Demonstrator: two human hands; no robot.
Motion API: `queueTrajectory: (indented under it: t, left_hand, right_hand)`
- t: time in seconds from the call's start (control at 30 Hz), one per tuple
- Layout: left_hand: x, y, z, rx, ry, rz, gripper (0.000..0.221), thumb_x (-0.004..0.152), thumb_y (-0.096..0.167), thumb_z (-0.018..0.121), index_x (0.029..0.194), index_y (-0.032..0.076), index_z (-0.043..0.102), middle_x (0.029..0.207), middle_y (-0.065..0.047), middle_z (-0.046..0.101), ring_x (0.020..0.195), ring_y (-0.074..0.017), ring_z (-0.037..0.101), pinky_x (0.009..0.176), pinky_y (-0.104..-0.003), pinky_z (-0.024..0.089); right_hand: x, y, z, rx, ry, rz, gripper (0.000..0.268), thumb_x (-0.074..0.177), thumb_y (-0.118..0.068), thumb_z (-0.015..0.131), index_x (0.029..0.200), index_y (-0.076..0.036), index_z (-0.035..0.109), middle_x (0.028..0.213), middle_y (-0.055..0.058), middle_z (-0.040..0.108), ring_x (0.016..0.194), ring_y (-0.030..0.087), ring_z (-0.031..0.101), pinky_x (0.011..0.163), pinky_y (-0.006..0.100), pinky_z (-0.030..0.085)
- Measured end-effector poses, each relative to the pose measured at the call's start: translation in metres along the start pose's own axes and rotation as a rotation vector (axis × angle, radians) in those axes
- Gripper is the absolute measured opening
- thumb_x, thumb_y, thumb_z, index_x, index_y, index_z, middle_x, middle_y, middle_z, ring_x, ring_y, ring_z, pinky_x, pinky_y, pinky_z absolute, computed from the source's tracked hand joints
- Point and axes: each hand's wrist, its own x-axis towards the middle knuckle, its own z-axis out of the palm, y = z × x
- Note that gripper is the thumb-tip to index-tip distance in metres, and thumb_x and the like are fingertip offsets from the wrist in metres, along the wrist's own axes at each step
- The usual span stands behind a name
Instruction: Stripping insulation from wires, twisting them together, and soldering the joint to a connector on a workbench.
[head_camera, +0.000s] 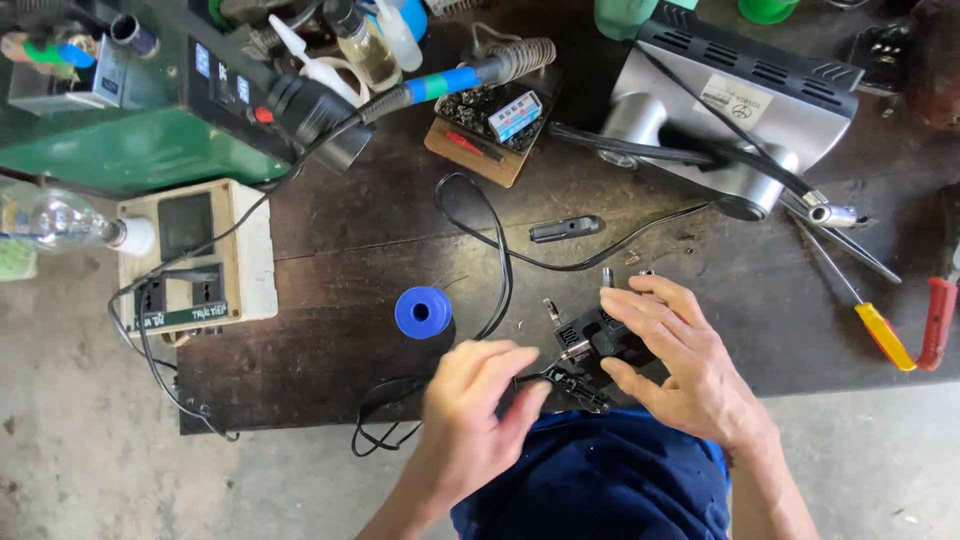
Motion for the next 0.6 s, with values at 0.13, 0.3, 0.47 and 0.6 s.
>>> queueTrajectory:
  t: [0.13,0.3,0.47,0.6]
  left_hand:
    - [0.013,-0.006,0.037,0.06,-0.115,0.034,0.009,0.093,0.017,0.069,0.099,0.011,0.066,0.091,-0.002,0.067,0.079,-0.0242,0.059,0.068,-0.037,0.043]
    - [0.017,-0.008,0.042,0.051,-0.145,0.054,0.006,0.09,0.013,0.071,0.094,0.011,0.066,0.085,-0.001,0.064,0.074,-0.0216,0.058,0.066,-0.036,0.042]
    - [0.019,-0.006,0.044,0.049,-0.093,0.098,0.008,0.087,0.002,0.068,0.09,0.007,0.064,0.081,-0.004,0.066,0.07,-0.0216,0.059,0.064,-0.034,0.044]
    - [0.019,-0.004,0.042,-0.046,-0.022,0.142,0.008,0.089,-0.003,0.067,0.09,0.003,0.062,0.081,-0.007,0.065,0.068,-0.0218,0.059,0.065,-0.033,0.05]
  right_hand:
    - [-0.002,0.004,-0.005,0.0,-0.054,-0.021,0.062,0.09,-0.02,0.075,0.144,0.0,0.052,0.14,0.015,0.063,0.141,0.042,0.046,0.113,0.054,0.047]
    - [-0.003,0.01,-0.004,-0.024,-0.11,-0.033,0.063,0.091,-0.016,0.071,0.148,-0.002,0.048,0.145,0.013,0.059,0.142,0.042,0.044,0.115,0.054,0.043]
    - [0.0,0.017,-0.004,-0.025,-0.154,-0.091,0.053,0.093,-0.019,0.067,0.142,-0.004,0.053,0.141,0.011,0.06,0.132,0.041,0.047,0.112,0.054,0.042]
    - [0.004,0.014,-0.008,-0.022,-0.189,-0.125,0.053,0.094,-0.017,0.067,0.142,-0.003,0.051,0.139,0.01,0.059,0.12,0.036,0.049,0.107,0.052,0.043]
